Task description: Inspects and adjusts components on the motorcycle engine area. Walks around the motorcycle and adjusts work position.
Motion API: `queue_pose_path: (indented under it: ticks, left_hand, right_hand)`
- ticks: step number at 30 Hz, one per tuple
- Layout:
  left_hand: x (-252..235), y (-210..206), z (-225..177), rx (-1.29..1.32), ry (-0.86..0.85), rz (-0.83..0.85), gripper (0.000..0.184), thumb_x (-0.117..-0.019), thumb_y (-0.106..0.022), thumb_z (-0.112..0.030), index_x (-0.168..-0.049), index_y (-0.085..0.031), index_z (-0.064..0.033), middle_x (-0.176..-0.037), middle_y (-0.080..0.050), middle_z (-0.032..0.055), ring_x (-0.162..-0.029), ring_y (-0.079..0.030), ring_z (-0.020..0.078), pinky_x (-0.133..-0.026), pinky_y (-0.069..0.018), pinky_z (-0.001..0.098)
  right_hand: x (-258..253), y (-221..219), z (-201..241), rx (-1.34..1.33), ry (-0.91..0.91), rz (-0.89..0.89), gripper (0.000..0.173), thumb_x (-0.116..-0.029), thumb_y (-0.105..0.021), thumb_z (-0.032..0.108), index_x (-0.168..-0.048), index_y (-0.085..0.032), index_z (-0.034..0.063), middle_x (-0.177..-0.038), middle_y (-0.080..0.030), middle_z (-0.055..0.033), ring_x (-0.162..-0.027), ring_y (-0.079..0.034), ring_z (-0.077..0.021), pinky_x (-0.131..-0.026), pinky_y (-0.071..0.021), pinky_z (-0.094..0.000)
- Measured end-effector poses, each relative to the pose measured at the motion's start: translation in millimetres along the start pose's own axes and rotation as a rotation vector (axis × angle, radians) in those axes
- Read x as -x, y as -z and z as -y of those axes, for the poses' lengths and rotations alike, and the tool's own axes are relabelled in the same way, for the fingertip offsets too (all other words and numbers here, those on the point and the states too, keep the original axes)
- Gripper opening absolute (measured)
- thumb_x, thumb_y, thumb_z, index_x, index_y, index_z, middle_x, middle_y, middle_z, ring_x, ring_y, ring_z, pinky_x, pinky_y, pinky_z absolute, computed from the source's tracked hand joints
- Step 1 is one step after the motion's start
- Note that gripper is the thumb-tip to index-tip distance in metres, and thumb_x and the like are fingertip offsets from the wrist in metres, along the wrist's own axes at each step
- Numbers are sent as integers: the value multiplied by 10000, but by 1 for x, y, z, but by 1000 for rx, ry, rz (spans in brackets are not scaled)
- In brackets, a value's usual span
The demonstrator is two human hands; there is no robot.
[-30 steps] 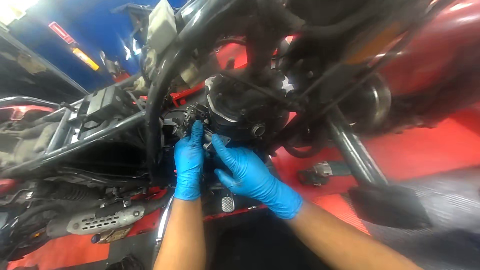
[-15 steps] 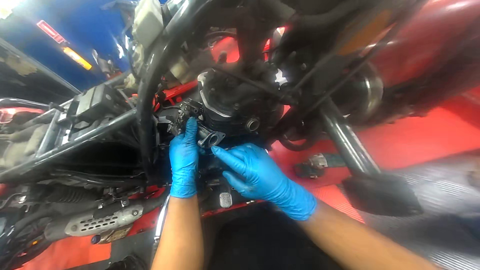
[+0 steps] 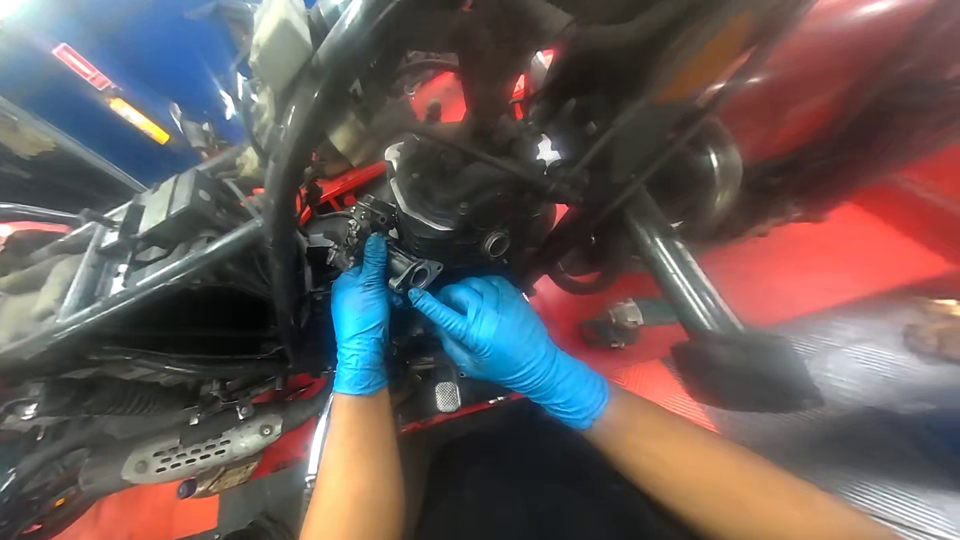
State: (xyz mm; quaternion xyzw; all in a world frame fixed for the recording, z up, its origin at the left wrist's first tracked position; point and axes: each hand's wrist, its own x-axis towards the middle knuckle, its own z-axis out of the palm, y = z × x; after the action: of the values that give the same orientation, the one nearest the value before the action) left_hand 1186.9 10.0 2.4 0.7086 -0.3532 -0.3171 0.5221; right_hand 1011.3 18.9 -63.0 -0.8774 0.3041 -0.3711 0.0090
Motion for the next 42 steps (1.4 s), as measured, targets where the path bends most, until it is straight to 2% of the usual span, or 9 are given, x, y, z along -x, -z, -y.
queue_pose_path:
  ticks: [2, 7, 10, 14, 18, 24, 26, 30, 42]
  left_hand:
    - [1, 0, -1, -10, 11, -8, 545, -970, -594, -606, -773, -695, -108, -593, -610, 22, -453, -529, 136, -463, -491, 321]
    - [1, -1, -1, 3, 7, -10, 516, -973, -601, -585, -794, -702, -112, -605, -619, 17, -451, -533, 128, -453, -492, 304]
    - [2, 0, -2, 0, 26, -23, 524, -964, -608, -597, -784, -688, -111, -590, -606, 19, -450, -531, 131, -460, -493, 316]
    - [1, 1, 0, -49, 11, -10, 543, -969, -578, -621, -799, -692, -118, -610, -614, 11, -462, -531, 131, -477, -496, 320]
    - [2, 2, -1, -65, 19, -18, 549, -964, -578, -631, -799, -696, -120, -609, -621, 9, -465, -542, 129, -484, -503, 319]
    - [3, 2, -2, -66, 14, -11, 547, -974, -570, -622, -805, -698, -118, -596, -612, 12, -461, -537, 135, -486, -501, 327]
    - [2, 2, -1, -53, 21, -6, 549, -977, -569, -618, -806, -696, -112, -596, -612, 17, -464, -540, 139, -490, -505, 329]
    - [0, 3, 2, -55, 21, -4, 569, -956, -573, -654, -816, -695, -115, -618, -623, 18, -484, -553, 147, -510, -516, 347]
    - [1, 2, 1, -48, 17, -9, 567, -957, -578, -646, -764, -684, -122, -588, -608, 14, -478, -548, 137, -501, -505, 349]
  right_hand:
    - [9, 4, -4, -20, 2, -11, 464, -962, -572, 231, -1422, -625, 247, -1018, -701, -79, -969, -658, -288, -819, -529, -486]
    - [18, 8, -7, -1, -109, -113, 552, -946, -571, 242, -1487, -553, 132, -1062, -714, -105, -1005, -668, -292, -883, -530, -483]
    - [8, 1, -3, 86, -151, -94, 625, -927, -545, 186, -1544, -465, 125, -1093, -693, -149, -996, -663, -344, -845, -531, -514]
    - [-2, -11, 7, 223, -218, -14, 701, -870, -588, 117, -1555, -451, 172, -1110, -662, -177, -964, -639, -386, -797, -496, -537]
    - [0, -14, 20, 285, -288, 69, 646, -911, -575, 110, -1545, -455, 133, -1124, -653, -195, -1000, -632, -396, -821, -489, -543]
    - [11, 5, 22, 153, -262, -23, 619, -908, -575, 205, -1509, -504, 74, -1113, -696, -152, -1022, -664, -348, -872, -530, -517]
    - [6, 7, 18, 166, -274, -72, 656, -912, -568, 218, -1541, -451, 72, -1103, -693, -166, -1001, -664, -363, -845, -527, -523]
    - [-10, -1, 19, 194, -318, 18, 731, -886, -576, 181, -1593, -390, 150, -1118, -660, -185, -968, -642, -379, -794, -502, -536]
    - [1, -23, 48, 38, -259, 26, 738, -837, -610, 153, -1540, -426, 30, -1068, -661, -145, -961, -642, -324, -820, -527, -499]
